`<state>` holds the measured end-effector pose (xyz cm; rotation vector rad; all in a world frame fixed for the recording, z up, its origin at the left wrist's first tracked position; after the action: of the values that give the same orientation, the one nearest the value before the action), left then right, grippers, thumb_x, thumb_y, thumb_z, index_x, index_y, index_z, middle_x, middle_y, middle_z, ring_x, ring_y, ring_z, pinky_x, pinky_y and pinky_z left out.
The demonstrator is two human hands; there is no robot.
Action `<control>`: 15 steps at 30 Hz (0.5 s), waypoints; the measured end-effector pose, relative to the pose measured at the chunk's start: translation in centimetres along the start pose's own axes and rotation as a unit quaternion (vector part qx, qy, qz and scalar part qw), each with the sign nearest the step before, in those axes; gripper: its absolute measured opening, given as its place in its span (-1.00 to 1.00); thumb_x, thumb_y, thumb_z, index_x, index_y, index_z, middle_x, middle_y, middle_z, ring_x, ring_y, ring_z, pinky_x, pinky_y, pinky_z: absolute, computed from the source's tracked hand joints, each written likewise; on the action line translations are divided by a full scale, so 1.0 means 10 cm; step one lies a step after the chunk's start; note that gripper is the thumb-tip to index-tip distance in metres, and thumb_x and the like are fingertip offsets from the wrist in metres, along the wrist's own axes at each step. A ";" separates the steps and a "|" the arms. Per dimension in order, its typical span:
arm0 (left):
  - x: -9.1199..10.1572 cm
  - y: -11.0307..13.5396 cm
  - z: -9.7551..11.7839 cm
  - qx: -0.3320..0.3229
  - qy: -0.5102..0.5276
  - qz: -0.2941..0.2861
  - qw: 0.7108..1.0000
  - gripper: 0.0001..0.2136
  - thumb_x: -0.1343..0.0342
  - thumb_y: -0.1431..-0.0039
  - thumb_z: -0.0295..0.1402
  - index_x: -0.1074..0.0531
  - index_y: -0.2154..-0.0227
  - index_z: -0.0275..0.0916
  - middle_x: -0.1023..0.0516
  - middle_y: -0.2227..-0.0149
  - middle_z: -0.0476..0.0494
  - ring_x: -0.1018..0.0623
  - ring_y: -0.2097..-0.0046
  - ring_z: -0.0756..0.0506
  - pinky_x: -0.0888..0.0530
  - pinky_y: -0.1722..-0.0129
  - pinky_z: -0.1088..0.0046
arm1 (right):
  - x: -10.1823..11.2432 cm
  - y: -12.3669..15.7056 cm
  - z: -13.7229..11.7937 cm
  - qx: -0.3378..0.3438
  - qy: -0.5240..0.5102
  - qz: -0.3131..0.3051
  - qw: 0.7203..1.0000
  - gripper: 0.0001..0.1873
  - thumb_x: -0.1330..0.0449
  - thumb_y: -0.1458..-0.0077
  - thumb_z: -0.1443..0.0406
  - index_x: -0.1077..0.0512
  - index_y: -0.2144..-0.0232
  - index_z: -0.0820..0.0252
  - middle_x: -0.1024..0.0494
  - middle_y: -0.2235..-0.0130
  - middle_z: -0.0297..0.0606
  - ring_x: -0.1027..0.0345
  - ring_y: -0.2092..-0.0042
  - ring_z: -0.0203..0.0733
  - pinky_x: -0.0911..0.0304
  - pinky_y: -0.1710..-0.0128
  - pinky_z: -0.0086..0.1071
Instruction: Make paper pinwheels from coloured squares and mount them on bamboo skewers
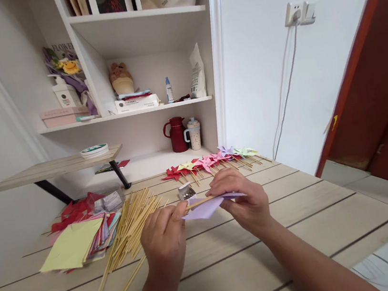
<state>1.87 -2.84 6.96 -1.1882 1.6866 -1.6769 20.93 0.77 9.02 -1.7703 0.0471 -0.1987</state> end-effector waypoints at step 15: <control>-0.08 0.06 0.00 0.057 0.028 -0.010 0.998 -0.90 -0.16 -0.28 -0.50 -0.55 0.23 -0.22 -0.64 0.37 -0.07 -0.57 0.34 -0.07 -0.44 0.29 0.37 | -0.02 0.01 0.05 0.005 0.082 0.027 0.996 -0.91 -0.34 -0.16 0.36 -0.52 0.30 0.07 -0.57 0.39 -0.33 -0.46 0.30 -0.14 -0.36 -0.02 -0.03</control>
<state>2.16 -2.26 6.19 -1.1171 1.5935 -1.8076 20.82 1.28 8.84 -1.7381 0.2112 -0.3045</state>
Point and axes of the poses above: each hand's wrist, its own y-axis away from the middle knuckle, its own x-axis out of the back of the hand, z = x × y, the point moved 4 cm from there along -y, towards the middle knuckle
